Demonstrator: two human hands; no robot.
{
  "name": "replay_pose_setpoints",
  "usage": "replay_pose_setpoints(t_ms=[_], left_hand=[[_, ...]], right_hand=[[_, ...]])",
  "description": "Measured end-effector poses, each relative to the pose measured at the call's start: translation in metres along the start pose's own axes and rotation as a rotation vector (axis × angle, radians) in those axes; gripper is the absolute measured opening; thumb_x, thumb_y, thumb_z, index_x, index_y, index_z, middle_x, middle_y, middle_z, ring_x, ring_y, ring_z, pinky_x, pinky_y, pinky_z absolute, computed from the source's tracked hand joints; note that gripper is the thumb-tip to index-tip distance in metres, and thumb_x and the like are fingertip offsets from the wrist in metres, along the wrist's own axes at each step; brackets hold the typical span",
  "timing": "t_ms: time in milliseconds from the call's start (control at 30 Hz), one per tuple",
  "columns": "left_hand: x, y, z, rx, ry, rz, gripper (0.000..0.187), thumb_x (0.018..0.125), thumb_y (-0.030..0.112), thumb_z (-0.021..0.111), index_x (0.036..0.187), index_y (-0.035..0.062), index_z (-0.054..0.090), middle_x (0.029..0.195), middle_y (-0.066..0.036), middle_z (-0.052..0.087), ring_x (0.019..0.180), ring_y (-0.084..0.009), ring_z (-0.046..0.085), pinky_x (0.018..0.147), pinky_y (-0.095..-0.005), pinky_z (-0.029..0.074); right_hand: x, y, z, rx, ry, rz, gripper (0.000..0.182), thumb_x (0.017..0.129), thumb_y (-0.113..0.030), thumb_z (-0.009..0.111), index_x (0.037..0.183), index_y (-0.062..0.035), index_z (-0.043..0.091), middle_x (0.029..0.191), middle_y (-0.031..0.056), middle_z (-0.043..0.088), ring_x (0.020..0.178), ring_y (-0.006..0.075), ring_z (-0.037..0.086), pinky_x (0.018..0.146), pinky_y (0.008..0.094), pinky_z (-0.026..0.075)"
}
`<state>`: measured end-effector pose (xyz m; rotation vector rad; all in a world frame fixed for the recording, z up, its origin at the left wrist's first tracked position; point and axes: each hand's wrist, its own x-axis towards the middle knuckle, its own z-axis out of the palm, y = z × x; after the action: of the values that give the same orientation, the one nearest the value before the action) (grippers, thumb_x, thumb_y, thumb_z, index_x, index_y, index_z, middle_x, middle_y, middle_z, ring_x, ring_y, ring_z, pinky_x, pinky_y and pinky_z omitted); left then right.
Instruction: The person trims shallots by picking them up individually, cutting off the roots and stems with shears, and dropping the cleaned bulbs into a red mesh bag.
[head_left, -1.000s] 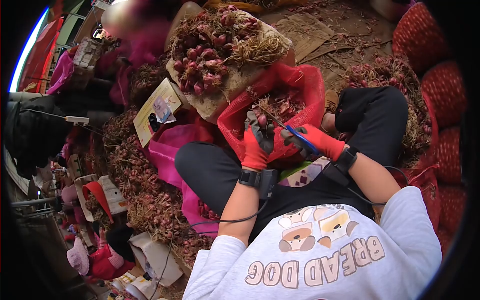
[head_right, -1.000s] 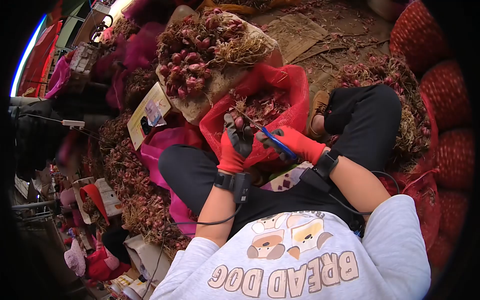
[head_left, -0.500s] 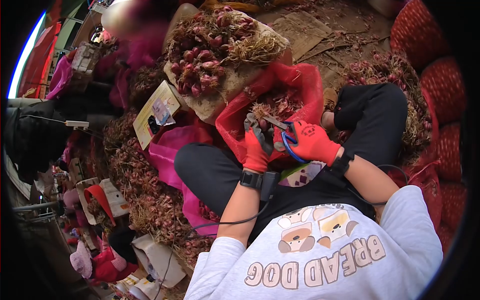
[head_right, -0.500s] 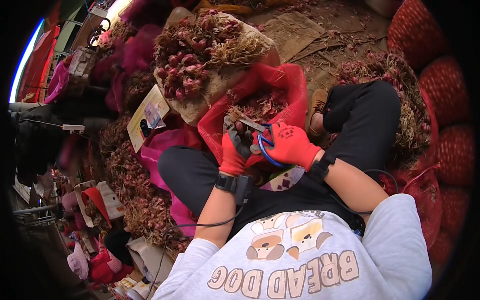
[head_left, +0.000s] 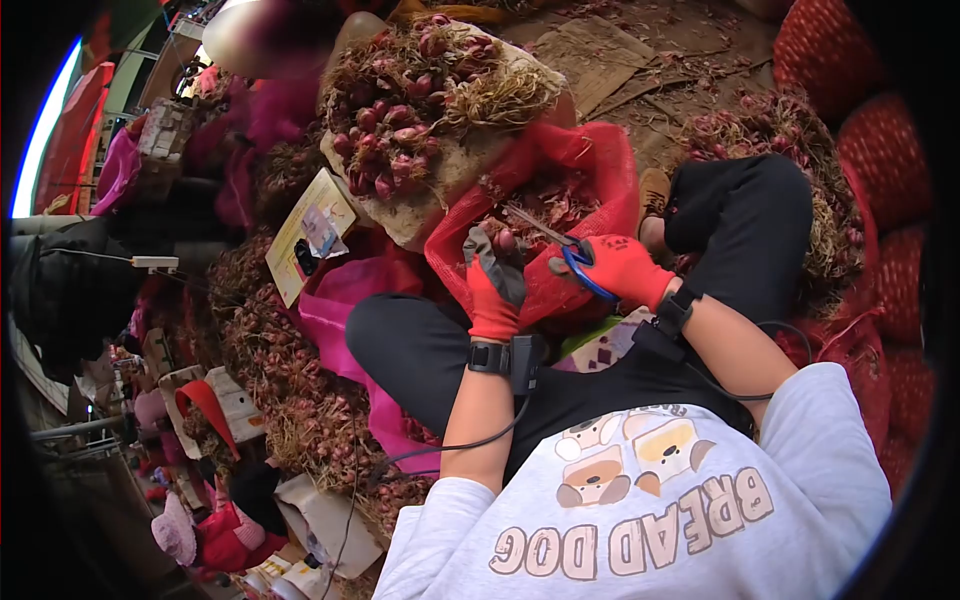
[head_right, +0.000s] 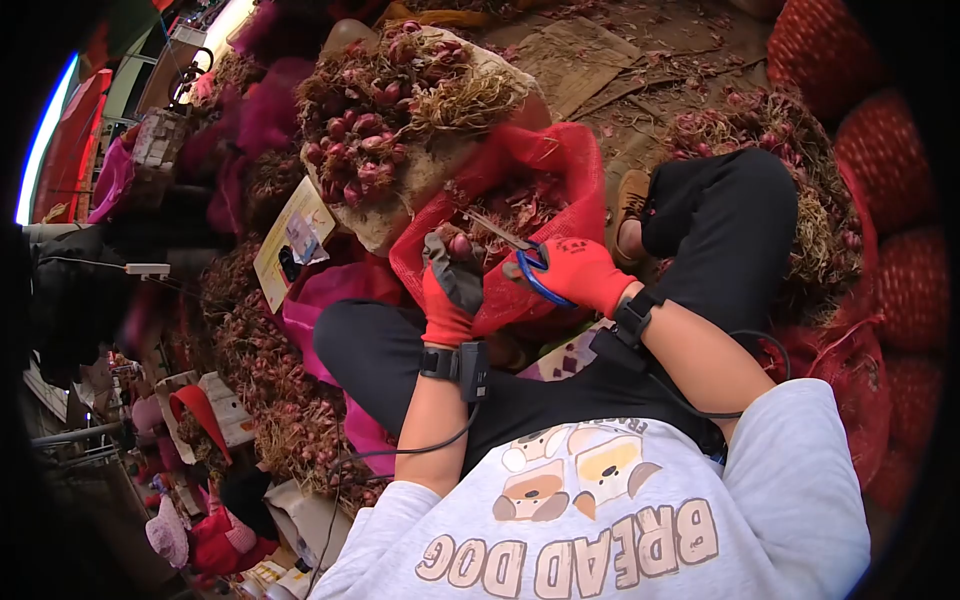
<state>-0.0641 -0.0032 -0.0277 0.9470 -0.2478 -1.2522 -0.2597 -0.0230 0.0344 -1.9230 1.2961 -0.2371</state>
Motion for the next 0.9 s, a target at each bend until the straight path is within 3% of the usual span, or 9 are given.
replay_pose_setpoints(t_ms=[100,200,300,367,600,700,800,900], left_hand=[[0.004,0.011,0.001,0.001,0.125,0.037,0.021,0.092,0.031,0.057,0.104,0.0136,0.055,0.094,0.001,0.055,0.077,-0.0104,0.055,0.071,-0.0254,0.051],[0.009,0.013,-0.002,0.050,0.171,0.100,0.021,0.091,0.032,0.059,0.101,0.0136,0.056,0.090,0.002,0.055,0.074,-0.0097,0.055,0.070,-0.0263,0.051],[0.006,0.016,0.002,0.066,0.141,0.081,0.020,0.091,0.031,0.059,0.099,0.0134,0.056,0.088,0.003,0.055,0.071,-0.0088,0.054,0.068,-0.0243,0.051],[0.004,0.018,-0.002,0.094,0.064,0.060,0.018,0.092,0.030,0.058,0.097,0.0131,0.056,0.088,0.002,0.055,0.071,-0.0084,0.054,0.067,-0.0221,0.050],[-0.002,0.019,0.011,0.177,0.097,0.084,0.017,0.094,0.029,0.054,0.100,0.0127,0.054,0.091,0.001,0.056,0.073,-0.0074,0.053,0.067,-0.0215,0.049],[-0.006,0.019,0.012,0.236,0.101,0.107,0.019,0.094,0.030,0.054,0.100,0.0124,0.054,0.092,0.001,0.056,0.074,-0.0070,0.053,0.067,-0.0223,0.049],[0.001,0.016,-0.001,0.222,0.060,0.085,0.019,0.095,0.029,0.053,0.101,0.0110,0.054,0.093,0.001,0.055,0.077,-0.0071,0.052,0.070,-0.0225,0.049],[0.001,0.018,-0.008,0.238,0.017,0.011,0.017,0.095,0.023,0.052,0.103,0.0087,0.053,0.096,0.000,0.054,0.086,-0.0085,0.051,0.075,-0.0225,0.048]], right_hand=[[-0.002,0.007,-0.001,-0.148,0.104,-0.077,0.048,0.079,-0.055,0.060,0.086,-0.0078,0.062,0.073,0.0132,0.064,0.070,0.0319,0.063,0.064,0.0415,0.048],[-0.012,-0.010,-0.011,-0.126,0.188,-0.215,0.047,0.077,-0.054,0.063,0.083,-0.0071,0.061,0.071,0.0129,0.064,0.069,0.0317,0.063,0.062,0.0410,0.049],[-0.013,-0.010,-0.011,-0.131,0.185,-0.201,0.050,0.076,-0.060,0.060,0.084,-0.0115,0.066,0.071,0.0147,0.064,0.069,0.0328,0.063,0.064,0.0416,0.049],[-0.012,-0.008,-0.011,-0.170,0.160,-0.185,0.052,0.076,-0.061,0.059,0.084,-0.0106,0.066,0.071,0.0148,0.064,0.069,0.0327,0.063,0.063,0.0417,0.049],[-0.007,0.000,-0.011,-0.249,-0.039,-0.062,0.058,0.077,-0.063,0.056,0.079,-0.0068,0.067,0.072,0.0165,0.064,0.073,0.0329,0.063,0.066,0.0431,0.049],[-0.004,0.015,0.003,-0.374,0.136,-0.182,0.047,0.079,-0.054,0.061,0.071,-0.0078,0.063,0.069,0.0160,0.062,0.068,0.0341,0.061,0.062,0.0436,0.047],[-0.004,0.014,0.001,-0.240,-0.002,-0.087,0.053,0.080,-0.059,0.055,0.079,-0.0070,0.067,0.074,0.0170,0.064,0.077,0.0330,0.063,0.070,0.0431,0.049],[-0.007,0.004,-0.013,-0.130,-0.114,-0.051,0.053,0.080,-0.059,0.054,0.079,-0.0079,0.068,0.074,0.0163,0.065,0.076,0.0330,0.063,0.069,0.0433,0.049]])
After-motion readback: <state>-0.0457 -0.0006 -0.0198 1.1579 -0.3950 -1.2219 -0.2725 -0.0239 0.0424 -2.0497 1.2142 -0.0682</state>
